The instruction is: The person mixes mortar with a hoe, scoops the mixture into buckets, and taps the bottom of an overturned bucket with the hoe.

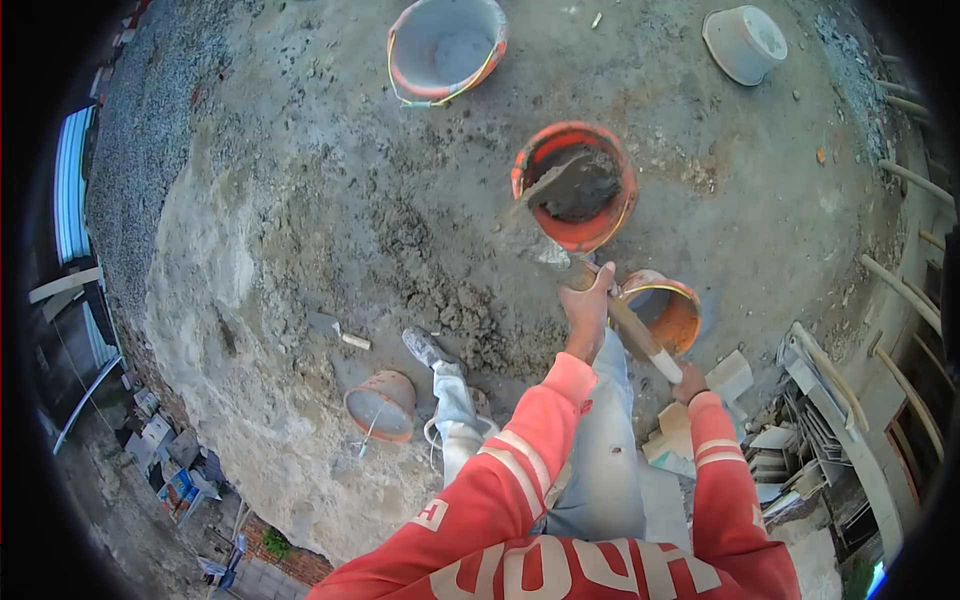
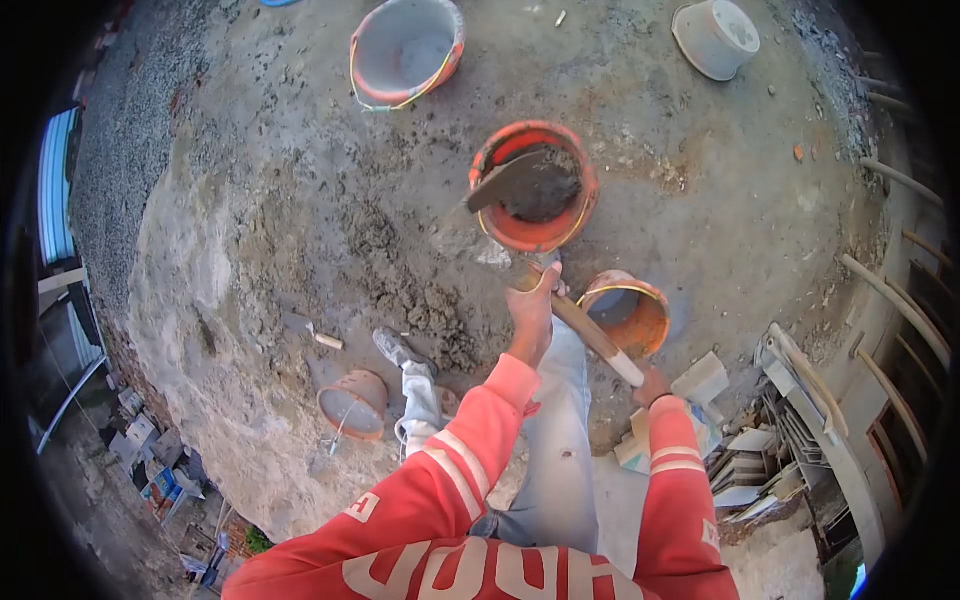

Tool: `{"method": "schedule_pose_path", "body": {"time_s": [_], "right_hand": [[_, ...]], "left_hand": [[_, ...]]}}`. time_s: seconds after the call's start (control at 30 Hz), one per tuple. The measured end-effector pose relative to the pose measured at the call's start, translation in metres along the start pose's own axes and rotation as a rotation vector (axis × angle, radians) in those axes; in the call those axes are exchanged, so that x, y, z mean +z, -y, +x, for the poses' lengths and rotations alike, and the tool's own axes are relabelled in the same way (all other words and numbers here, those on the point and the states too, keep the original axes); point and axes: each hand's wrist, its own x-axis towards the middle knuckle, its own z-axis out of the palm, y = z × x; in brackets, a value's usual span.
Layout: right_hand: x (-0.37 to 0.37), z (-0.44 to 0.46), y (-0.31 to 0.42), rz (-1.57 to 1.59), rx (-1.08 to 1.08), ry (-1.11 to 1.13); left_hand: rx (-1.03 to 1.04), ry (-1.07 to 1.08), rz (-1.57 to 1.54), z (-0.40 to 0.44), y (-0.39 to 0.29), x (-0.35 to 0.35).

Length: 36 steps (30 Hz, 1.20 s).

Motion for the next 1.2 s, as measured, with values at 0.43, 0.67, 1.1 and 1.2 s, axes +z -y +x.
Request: {"method": "schedule_pose_path", "body": {"time_s": [0.43, 0.67, 1.1, 1.2], "right_hand": [[0.030, 0.064, 0.364, 0.102, -0.426, -0.070], [0.156, 0.084, 0.489, 0.237, -0.154, 0.148], [0.126, -0.036, 0.432, 0.803, 0.434, 0.449], [0.087, -0.021, 0.453, 0.866, 0.461, 0.444]], "left_hand": [[0.346, -0.183, -0.057, 0.133, -0.266, -0.209], [0.100, -0.542, 1.009, 0.238, -0.158, -0.368], [-0.322, -0.372, 0.963, 0.129, 0.027, -0.329], [-0.533, -0.101, 0.481, 0.126, 0.010, -0.324]]}}
